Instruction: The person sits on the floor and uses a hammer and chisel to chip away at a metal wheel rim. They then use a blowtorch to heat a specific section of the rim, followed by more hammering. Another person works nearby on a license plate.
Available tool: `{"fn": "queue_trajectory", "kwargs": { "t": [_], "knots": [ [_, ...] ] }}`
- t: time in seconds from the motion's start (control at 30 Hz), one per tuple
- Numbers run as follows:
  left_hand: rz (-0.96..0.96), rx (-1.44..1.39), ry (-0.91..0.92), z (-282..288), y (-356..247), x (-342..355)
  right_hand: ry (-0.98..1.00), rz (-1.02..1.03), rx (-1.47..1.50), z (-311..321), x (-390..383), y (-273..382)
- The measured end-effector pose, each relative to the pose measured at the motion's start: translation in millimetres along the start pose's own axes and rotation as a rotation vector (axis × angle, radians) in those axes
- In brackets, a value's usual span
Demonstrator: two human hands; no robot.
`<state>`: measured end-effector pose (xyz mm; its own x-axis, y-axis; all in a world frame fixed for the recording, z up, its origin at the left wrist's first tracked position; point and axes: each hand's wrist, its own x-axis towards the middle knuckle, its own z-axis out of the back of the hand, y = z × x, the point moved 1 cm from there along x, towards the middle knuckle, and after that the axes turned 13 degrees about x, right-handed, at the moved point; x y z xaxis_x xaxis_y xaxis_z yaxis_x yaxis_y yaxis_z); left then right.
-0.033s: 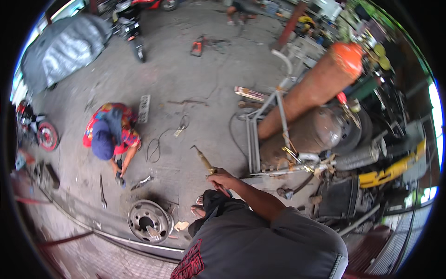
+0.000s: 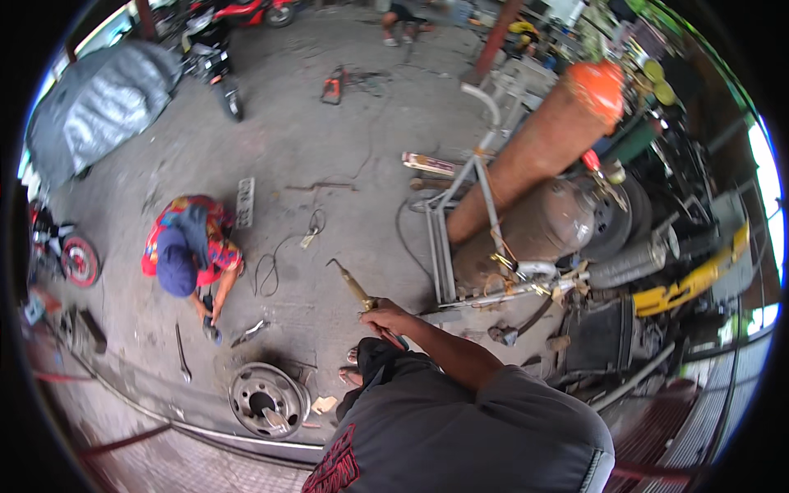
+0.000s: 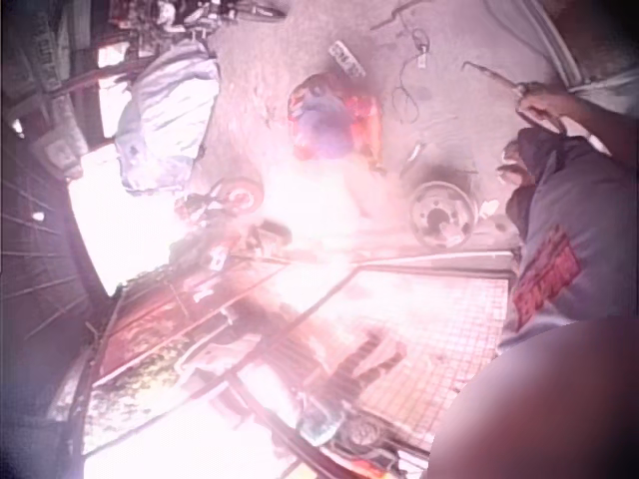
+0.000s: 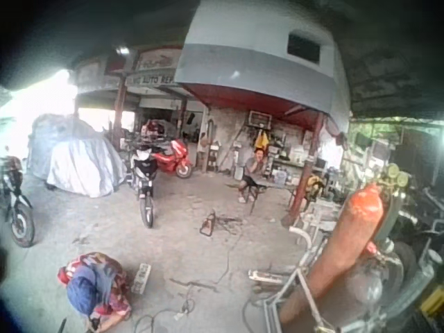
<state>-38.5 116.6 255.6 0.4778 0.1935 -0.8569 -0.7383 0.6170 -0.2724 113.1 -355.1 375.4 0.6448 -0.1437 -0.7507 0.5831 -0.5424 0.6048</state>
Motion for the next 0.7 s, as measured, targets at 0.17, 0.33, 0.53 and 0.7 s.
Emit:
{"fn": "queue_trajectory", "kwargs": {
  "t": [0.17, 0.33, 0.53, 0.7],
  "knots": [
    [-0.185, 0.182, 0.077, 45, -60, 29, -0.008, 0.267, 0.06, -24, -83, 46],
    [-0.439, 0.429, 0.071, 87, -178, 8, 0.025, 0.201, 0.323, -6, -140, 35],
    [-1.243, 0.591, 0.137, 38, -319, -50, 0.013, 0.258, 0.076, 14, -211, 32],
    [-2.031, 0.984, -0.274, -25, -415, -224, 0.213, 0.234, -0.144, 37, -290, 78]
  ]
}}
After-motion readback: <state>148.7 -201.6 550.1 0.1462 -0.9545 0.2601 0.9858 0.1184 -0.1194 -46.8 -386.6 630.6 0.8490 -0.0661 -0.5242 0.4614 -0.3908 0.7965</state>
